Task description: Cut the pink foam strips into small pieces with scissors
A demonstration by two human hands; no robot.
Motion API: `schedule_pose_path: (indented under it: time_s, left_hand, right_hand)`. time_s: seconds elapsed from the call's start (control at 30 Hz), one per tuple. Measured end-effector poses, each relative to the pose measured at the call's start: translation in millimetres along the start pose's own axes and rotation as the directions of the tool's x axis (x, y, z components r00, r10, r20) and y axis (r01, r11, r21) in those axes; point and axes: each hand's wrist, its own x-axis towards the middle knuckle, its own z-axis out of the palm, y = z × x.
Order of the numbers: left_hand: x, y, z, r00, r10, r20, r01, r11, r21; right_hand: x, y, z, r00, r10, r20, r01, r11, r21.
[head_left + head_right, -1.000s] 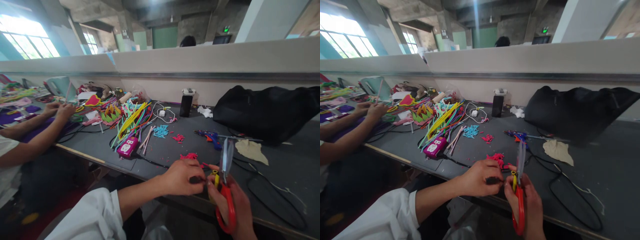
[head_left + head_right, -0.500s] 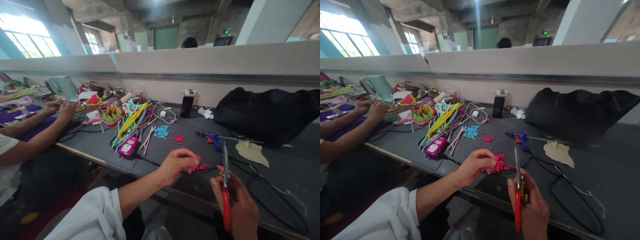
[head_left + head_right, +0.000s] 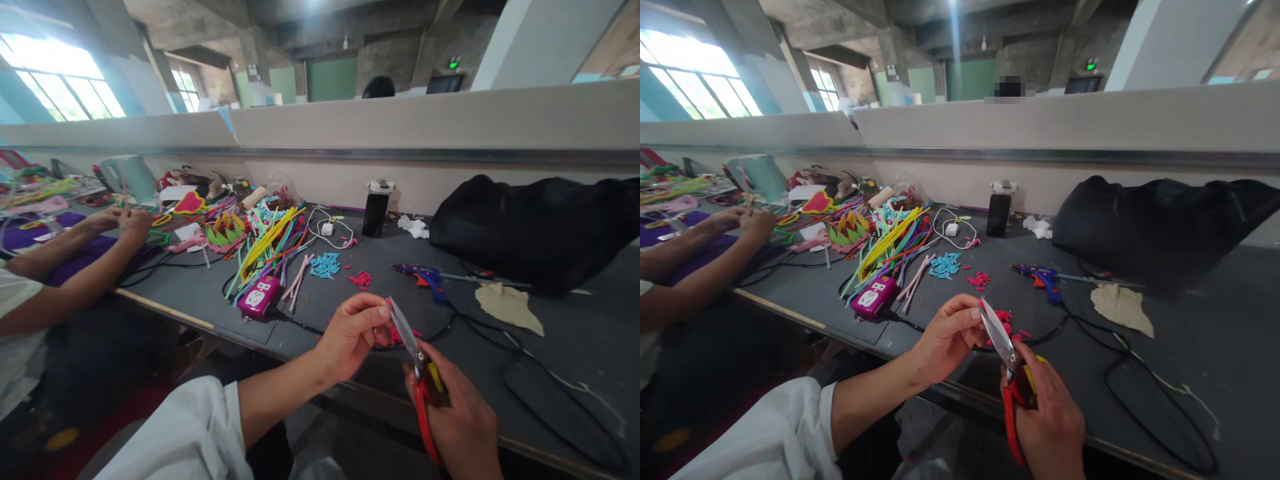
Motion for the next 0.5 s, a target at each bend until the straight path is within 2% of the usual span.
schedule_pose_path:
  time_s: [0.3, 0.5]
  left_hand:
    - [-0.1, 4.1, -0.9, 0.997, 0.078, 0.027, -0.081, 0.993, 0.086]
    - [-0.4, 8.0, -0.9, 0.997, 0.072, 0.029, -0.075, 0.99, 0.121]
  right_hand:
    - [-0.4, 6.8, -2.5, 0.999, -0.028, 0.041, 0.03, 0.999, -0.044]
    - [-1.2, 5.9, -3.7, 0.998, -0.042, 0.037, 0.044, 0.998, -0.034]
